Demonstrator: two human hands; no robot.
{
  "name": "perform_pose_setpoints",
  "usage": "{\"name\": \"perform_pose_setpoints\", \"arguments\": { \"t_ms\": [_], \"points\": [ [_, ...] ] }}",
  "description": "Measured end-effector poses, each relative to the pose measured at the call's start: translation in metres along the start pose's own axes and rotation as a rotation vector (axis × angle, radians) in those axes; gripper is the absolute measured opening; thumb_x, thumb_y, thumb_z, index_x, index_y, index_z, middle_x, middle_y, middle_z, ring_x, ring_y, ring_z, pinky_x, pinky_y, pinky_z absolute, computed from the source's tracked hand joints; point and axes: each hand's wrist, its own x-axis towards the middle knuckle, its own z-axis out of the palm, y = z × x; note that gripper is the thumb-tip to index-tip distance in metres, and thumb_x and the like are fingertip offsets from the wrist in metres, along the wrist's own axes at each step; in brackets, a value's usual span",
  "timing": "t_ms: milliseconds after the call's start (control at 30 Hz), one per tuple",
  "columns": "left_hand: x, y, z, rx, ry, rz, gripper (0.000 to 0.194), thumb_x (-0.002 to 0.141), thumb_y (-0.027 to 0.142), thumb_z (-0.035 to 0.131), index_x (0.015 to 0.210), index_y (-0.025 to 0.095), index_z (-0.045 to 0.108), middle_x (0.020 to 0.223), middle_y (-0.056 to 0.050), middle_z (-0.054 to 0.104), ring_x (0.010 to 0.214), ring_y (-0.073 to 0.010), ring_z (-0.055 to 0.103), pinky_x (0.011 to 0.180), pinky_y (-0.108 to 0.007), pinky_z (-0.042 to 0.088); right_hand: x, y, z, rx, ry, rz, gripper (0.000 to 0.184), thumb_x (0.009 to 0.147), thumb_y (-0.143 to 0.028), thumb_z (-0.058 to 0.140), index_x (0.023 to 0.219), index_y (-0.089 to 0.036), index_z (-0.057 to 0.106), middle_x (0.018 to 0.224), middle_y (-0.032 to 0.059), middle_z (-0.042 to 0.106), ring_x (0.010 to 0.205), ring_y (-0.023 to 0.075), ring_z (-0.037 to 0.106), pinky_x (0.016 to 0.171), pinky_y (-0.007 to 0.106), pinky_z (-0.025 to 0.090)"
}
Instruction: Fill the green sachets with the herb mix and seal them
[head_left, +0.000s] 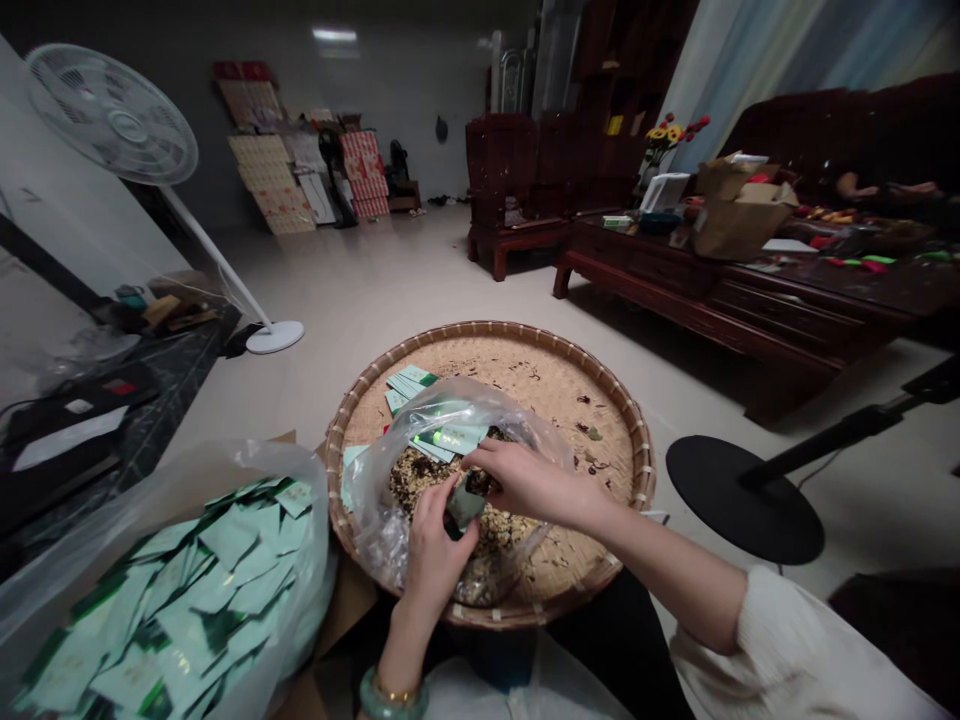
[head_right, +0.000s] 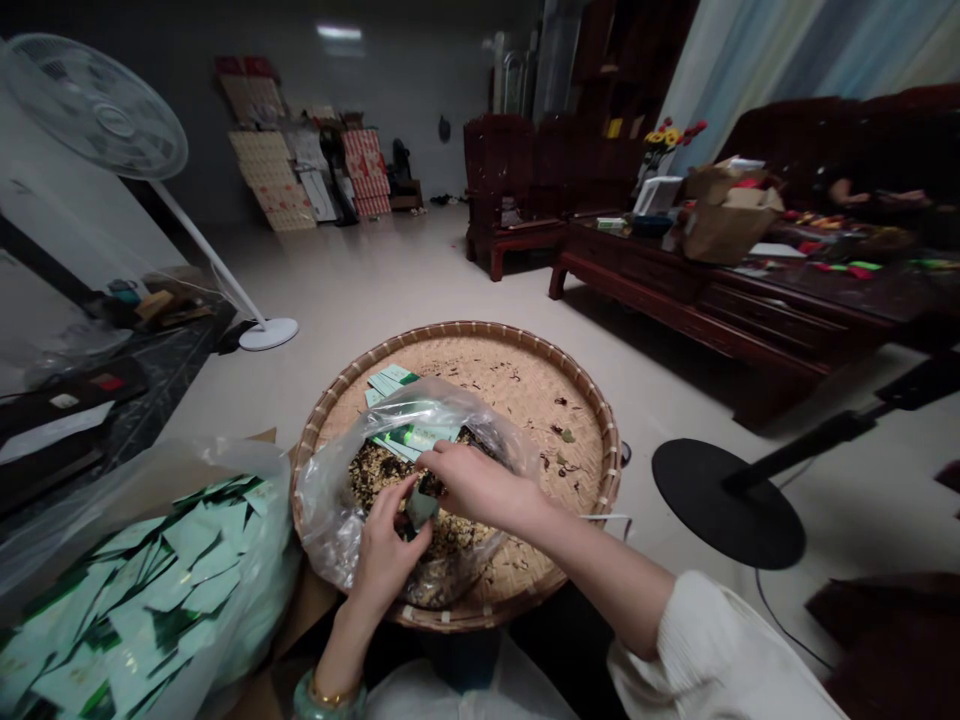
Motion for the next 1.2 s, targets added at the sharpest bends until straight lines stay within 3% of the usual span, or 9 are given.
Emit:
{"name": "perform_pose_setpoints", "arguments": {
  "t_ms": [233, 467, 767, 900, 1067, 1200],
  "points": [
    [0.0, 0.0, 0.002, 0.004, 0.011, -0.015, 0.052, 0.072, 0.014, 0.059, 0.123, 0.019, 0.051, 0.11, -0.01, 0.058, 0.105, -0.0259, 0.056, 0.084, -0.041, 0.05, 0.001, -0.001, 0.001, 0.067, 0.025, -0.054, 0.045, 0.069, 0.0, 0.062, 0.11, -0.018, 0.057, 0.107, 0.0078, 0.057, 0.096, 0.0208, 0.057, 0.077, 0.029, 0.045],
    [-0.001, 0.0, -0.001, -0.047, 0.034, -0.048, 0.051, 0.072, 0.015, 0.059, 0.122, 0.02, 0.051, 0.11, -0.01, 0.058, 0.1, -0.0238, 0.057, 0.071, -0.033, 0.053, 0.0, 0.003, 0.005, 0.11, 0.028, -0.099, 0.038, 0.072, -0.002, 0.061, 0.106, -0.017, 0.062, 0.101, 0.0077, 0.063, 0.093, 0.0198, 0.059, 0.08, 0.03, 0.046],
    [-0.002, 0.001, -0.001, -0.052, 0.016, -0.062, 0.049, 0.073, 0.015, 0.059, 0.121, 0.02, 0.051, 0.109, -0.011, 0.056, 0.1, -0.0243, 0.056, 0.072, -0.034, 0.053, 0.004, 0.001, 0.015, 0.085, 0.065, -0.045, 0.032, 0.075, 0.003, 0.055, 0.094, -0.018, 0.068, 0.086, 0.0048, 0.07, 0.081, 0.017, 0.064, 0.072, 0.024, 0.045],
    [-0.002, 0.0, -0.002, -0.076, 0.026, -0.065, 0.05, 0.073, 0.014, 0.059, 0.122, 0.021, 0.051, 0.11, -0.01, 0.055, 0.101, -0.0239, 0.056, 0.071, -0.033, 0.053, 0.004, 0.002, 0.014, 0.073, 0.09, -0.056, 0.034, 0.074, 0.003, 0.055, 0.098, -0.018, 0.068, 0.091, 0.0056, 0.069, 0.084, 0.0172, 0.063, 0.073, 0.024, 0.045],
    [0.0, 0.005, -0.003, -0.056, 0.018, -0.06, 0.049, 0.073, 0.013, 0.059, 0.121, 0.02, 0.052, 0.106, -0.01, 0.056, 0.097, -0.0232, 0.057, 0.071, -0.033, 0.054, 0.007, -0.001, 0.016, -0.064, 0.062, 0.007, 0.019, 0.078, -0.004, 0.059, 0.086, -0.016, 0.071, 0.081, 0.0066, 0.068, 0.078, 0.0176, 0.061, 0.068, 0.025, 0.044],
    [0.0, 0.005, -0.003, -0.034, 0.037, -0.052, 0.049, 0.072, 0.014, 0.06, 0.12, 0.02, 0.053, 0.104, -0.009, 0.057, 0.096, -0.0233, 0.058, 0.071, -0.033, 0.053, 0.007, -0.004, 0.016, -0.07, 0.041, -0.014, 0.018, 0.085, -0.011, 0.055, 0.09, -0.017, 0.071, 0.082, 0.008, 0.07, 0.08, 0.019, 0.061, 0.073, 0.028, 0.044]
  ]
}}
